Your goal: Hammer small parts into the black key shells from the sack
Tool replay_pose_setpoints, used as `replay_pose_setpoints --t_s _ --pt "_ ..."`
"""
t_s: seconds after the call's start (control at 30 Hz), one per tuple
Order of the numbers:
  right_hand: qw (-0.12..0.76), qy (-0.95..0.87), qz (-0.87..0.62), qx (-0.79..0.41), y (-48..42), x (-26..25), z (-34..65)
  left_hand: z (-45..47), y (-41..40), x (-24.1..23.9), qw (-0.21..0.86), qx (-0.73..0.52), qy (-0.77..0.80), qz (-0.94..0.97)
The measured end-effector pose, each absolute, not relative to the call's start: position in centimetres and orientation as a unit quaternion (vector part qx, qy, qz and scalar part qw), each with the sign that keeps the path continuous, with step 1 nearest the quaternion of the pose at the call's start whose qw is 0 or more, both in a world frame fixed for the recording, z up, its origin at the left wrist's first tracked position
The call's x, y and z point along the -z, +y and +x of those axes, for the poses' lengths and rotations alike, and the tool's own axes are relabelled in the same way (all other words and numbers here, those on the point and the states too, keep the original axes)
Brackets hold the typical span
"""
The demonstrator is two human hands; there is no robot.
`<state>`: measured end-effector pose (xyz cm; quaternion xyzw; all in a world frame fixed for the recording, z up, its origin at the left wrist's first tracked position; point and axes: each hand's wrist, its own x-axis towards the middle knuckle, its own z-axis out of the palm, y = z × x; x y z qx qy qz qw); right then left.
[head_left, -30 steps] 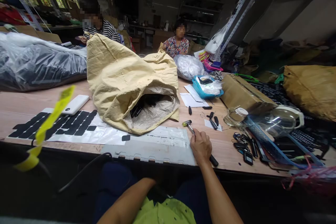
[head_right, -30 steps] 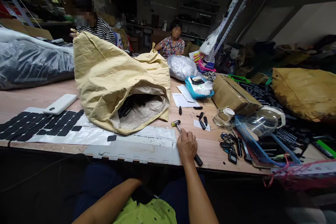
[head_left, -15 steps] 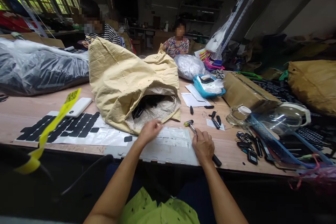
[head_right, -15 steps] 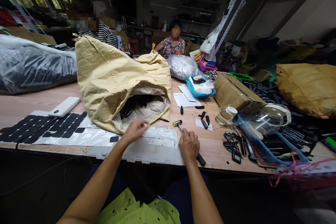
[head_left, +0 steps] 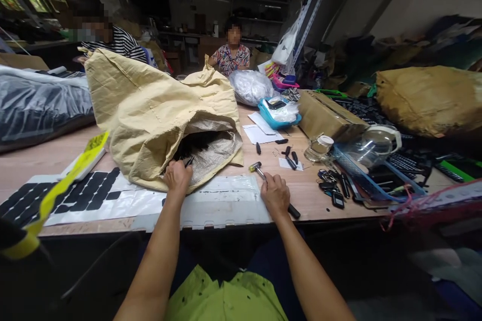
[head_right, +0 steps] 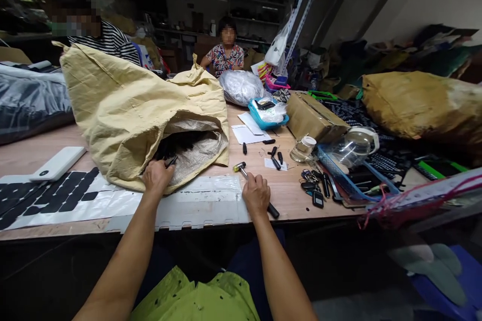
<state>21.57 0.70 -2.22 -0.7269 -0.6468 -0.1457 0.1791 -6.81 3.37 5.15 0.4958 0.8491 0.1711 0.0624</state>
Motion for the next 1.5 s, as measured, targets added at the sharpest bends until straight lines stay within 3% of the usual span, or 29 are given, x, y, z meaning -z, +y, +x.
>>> replay_pose_setpoints --t_s 0.1,0.37,0.6,0.73,1.0,1.17,1.37,1.5 --pt "0.173 -0.644 -0.732 0.136 0.7 2.2 21.4 -5.5 2.1 -5.2 0.026 -0.235 0.782 0.576" --pt "0.170 -0.648 -0.733 0.116 0.6 1.7 21.4 0.8 1.0 -2.5 0.170 -0.184 0.598 0.762" --pt "0.193 -0.647 -0.731 0.103 0.7 1.6 21.4 -0.1 1.5 -0.5 0.241 -0.257 0.579 0.736" --pt "0.221 -0.651 -0.725 0.038 0.6 0.9 21.9 0.0 1.7 -0.5 0.258 -0.264 0.586 0.722" --pt "0.384 -0.686 -0.608 -0.111 -2.9 -0.2 19.8 0.8 1.7 -0.7 0.270 -0.264 0.618 0.690" --pt "0.381 -0.717 -0.567 -0.137 -4.5 -0.4 17.9 1.1 1.6 -0.9 0.269 -0.252 0.630 0.683" --pt "0.340 -0.733 -0.582 -0.092 -4.9 -0.2 17.8 1.2 1.6 -0.8 0.259 -0.244 0.631 0.689" --pt "0.359 -0.724 -0.586 -0.066 -5.1 -0.5 18.2 1.3 1.6 -0.6 0.266 -0.260 0.626 0.685"
